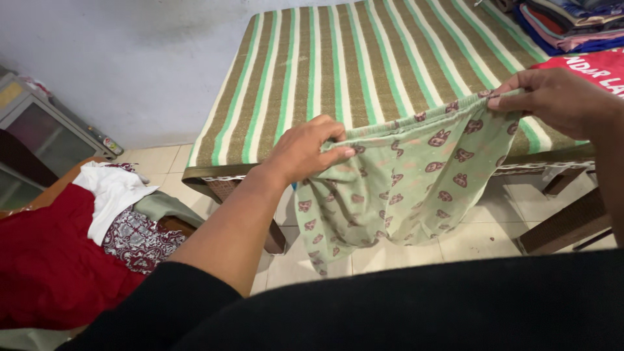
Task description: The person folds a red shirt, a pair of patterned shorts, and another red shirt by hand on a striped bedspread.
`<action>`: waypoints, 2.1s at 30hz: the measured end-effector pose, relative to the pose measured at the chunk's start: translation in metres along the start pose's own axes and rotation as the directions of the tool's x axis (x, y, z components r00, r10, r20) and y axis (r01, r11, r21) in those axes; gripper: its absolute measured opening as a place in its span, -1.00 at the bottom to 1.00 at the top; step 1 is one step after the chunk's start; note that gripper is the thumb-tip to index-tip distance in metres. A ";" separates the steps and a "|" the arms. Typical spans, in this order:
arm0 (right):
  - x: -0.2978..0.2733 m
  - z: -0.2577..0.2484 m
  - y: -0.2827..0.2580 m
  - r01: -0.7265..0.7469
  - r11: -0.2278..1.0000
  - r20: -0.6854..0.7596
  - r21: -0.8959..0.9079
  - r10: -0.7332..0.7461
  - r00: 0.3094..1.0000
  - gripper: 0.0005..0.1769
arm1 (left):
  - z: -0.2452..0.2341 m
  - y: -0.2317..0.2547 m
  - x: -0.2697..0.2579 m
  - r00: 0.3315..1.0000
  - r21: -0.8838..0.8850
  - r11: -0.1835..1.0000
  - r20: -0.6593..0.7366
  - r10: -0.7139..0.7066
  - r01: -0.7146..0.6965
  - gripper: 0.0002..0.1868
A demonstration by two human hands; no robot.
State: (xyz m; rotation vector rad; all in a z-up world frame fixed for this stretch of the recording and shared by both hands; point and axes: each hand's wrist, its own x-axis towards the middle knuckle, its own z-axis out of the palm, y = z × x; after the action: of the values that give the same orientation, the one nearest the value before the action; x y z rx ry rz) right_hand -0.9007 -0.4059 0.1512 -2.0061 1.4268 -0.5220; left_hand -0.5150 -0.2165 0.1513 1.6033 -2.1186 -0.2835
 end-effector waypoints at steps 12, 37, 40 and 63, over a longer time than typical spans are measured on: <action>0.011 0.002 -0.005 0.133 0.983 -0.140 0.130 -0.115 0.984 -0.63 | 0.001 0.049 0.004 0.998 0.143 0.990 -0.070 -0.006 0.016 -0.42; -0.063 0.124 -0.140 0.098 0.836 0.659 0.540 -0.492 0.569 -0.64 | 0.049 -0.004 0.069 0.877 -0.763 0.522 0.119 -0.466 0.381 -0.42; -0.047 0.139 -0.094 -0.343 0.864 0.864 0.368 -0.182 0.470 -0.55 | 0.023 0.004 0.049 0.913 -0.312 0.858 0.172 -0.371 0.408 -0.20; -0.069 0.223 0.068 -0.719 0.672 0.762 0.180 0.367 0.533 -0.26 | -0.062 0.066 0.037 0.864 -0.290 0.952 0.500 0.064 0.097 -0.02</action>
State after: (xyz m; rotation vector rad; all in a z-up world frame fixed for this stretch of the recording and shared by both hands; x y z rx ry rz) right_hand -0.8302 -0.3002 -0.0562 -1.0222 1.2009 0.1647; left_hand -0.5490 -0.2253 0.2425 1.4694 -2.2764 -1.0923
